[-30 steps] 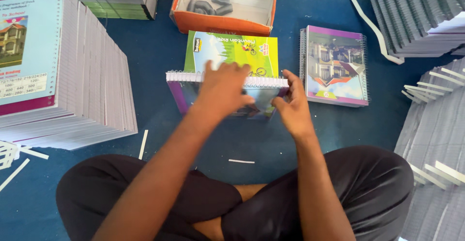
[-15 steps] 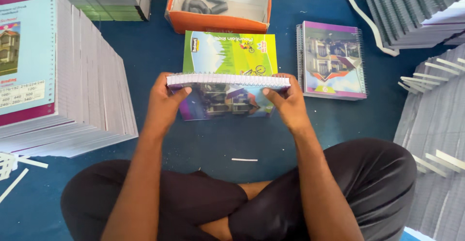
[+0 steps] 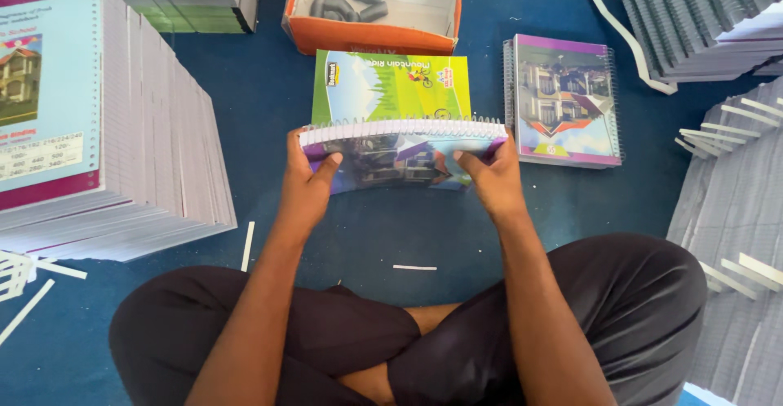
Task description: The person sits on the floor and binds spiral notebooks by hand. They insert a plastic spiral coil into the punched holes of a notebook, then place the finished notebook into a stack.
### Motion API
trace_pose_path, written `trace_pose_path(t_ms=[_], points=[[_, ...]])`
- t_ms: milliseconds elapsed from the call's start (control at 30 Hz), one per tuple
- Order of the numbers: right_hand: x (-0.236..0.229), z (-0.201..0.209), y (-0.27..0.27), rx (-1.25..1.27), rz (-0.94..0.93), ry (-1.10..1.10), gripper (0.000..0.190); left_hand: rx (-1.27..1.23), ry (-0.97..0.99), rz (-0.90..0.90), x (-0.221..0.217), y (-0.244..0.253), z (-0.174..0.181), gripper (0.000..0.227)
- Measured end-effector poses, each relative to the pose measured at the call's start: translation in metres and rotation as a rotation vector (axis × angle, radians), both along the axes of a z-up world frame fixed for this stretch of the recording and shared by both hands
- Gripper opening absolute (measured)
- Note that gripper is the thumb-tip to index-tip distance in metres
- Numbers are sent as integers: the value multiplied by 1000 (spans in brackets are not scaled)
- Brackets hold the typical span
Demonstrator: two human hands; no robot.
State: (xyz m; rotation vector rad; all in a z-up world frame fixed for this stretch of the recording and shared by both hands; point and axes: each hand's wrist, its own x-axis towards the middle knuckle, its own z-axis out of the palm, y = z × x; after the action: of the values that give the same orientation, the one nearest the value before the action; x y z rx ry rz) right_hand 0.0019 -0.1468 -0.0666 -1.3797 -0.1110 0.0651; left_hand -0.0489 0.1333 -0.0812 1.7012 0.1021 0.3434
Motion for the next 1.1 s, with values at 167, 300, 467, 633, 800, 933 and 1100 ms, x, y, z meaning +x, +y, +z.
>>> trace_pose_path(t_ms=[167,300,467,633,800,933,1100], points=[[-4,3,2,0,23,-28,33,-43,3,-15,-2,2,-13,45],[-6,7,1,-102,21,-53,27,-133,-22,-67,2,6,-25,39],[-9,9,-2,-137,40,-45,27,-237,-6,-119,5,8,-31,42],[-9,13,-3,-110,45,28,31,-62,48,-54,-3,7,-16,48],[-10,6,-8,-179,33,8,31,141,-293,11,-5,-2,31,66],[-8,-1,-12,-236,-39,-12,35,776,-549,-14,-5,-18,78,59],[-7,-2,-16,-250,-1,-33,33,1012,-257,-381,29,-60,106,49]])
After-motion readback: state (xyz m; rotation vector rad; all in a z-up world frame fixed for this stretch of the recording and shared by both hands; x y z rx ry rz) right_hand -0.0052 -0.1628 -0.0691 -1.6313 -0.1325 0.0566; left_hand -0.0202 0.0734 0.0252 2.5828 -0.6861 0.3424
